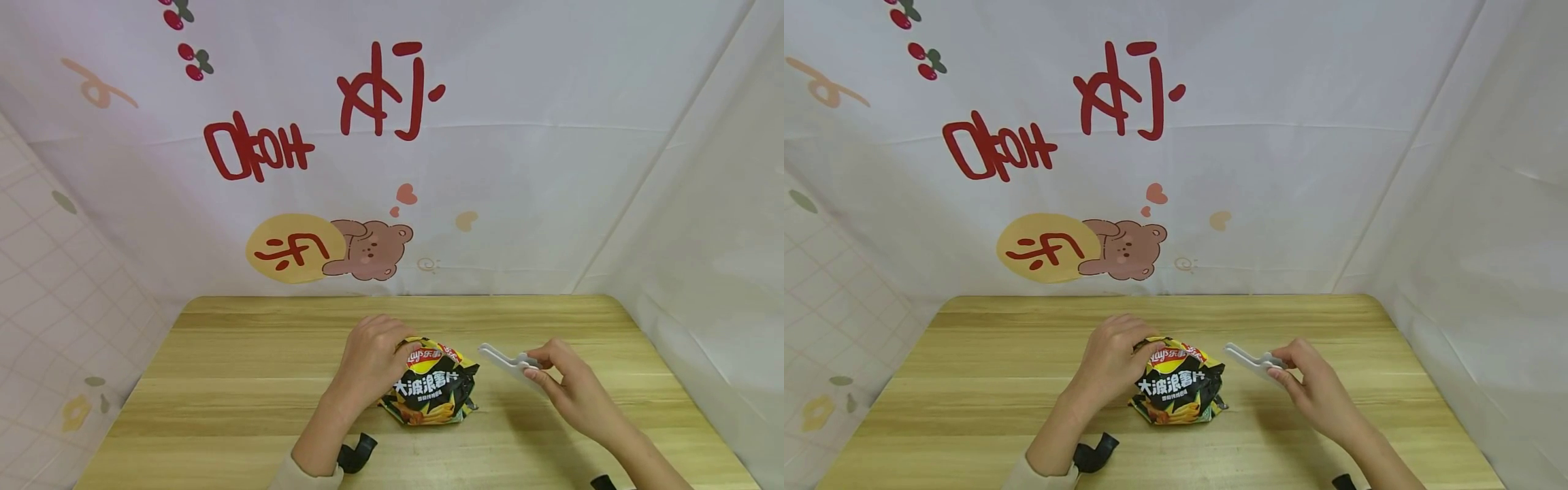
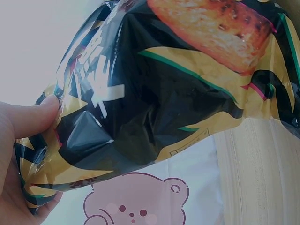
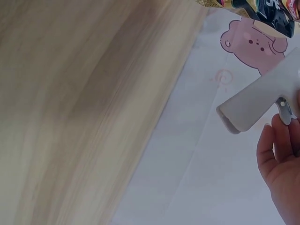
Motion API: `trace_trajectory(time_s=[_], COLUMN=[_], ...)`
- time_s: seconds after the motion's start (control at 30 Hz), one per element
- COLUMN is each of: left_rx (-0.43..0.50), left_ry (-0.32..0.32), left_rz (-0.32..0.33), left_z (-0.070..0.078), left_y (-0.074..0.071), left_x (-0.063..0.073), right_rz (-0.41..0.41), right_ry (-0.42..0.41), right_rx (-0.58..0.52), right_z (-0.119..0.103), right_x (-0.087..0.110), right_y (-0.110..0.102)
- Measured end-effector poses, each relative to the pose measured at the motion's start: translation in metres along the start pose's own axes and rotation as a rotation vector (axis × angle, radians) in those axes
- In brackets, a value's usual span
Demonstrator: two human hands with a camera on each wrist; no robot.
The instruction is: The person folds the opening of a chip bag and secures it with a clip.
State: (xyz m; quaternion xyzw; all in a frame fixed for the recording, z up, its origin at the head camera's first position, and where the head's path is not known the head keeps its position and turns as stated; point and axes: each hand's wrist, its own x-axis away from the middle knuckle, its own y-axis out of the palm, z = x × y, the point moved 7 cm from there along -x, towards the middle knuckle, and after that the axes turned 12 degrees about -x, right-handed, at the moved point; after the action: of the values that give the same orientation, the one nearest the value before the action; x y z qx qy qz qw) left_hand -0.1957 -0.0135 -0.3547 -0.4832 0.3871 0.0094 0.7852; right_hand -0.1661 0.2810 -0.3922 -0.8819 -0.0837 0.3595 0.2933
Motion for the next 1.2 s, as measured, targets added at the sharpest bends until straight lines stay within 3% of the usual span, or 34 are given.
trace_trajectory(time_s=[0.83,1.2], left_rx=[0.014,0.010], left_ry=[0.017,0.015], left_rz=[0.012,0.005], left_z=[0.000,0.002], left_y=[-0.001,0.000], left_x=[0.001,0.001], right_rz=[-0.043,-0.041], right_ry=[-0.160,-0.154], right_rx=[-0.068,-0.078], right_z=[-0.003,-0.008], right_x=[-0.001,-0.007], right_y=[0.016,0.023])
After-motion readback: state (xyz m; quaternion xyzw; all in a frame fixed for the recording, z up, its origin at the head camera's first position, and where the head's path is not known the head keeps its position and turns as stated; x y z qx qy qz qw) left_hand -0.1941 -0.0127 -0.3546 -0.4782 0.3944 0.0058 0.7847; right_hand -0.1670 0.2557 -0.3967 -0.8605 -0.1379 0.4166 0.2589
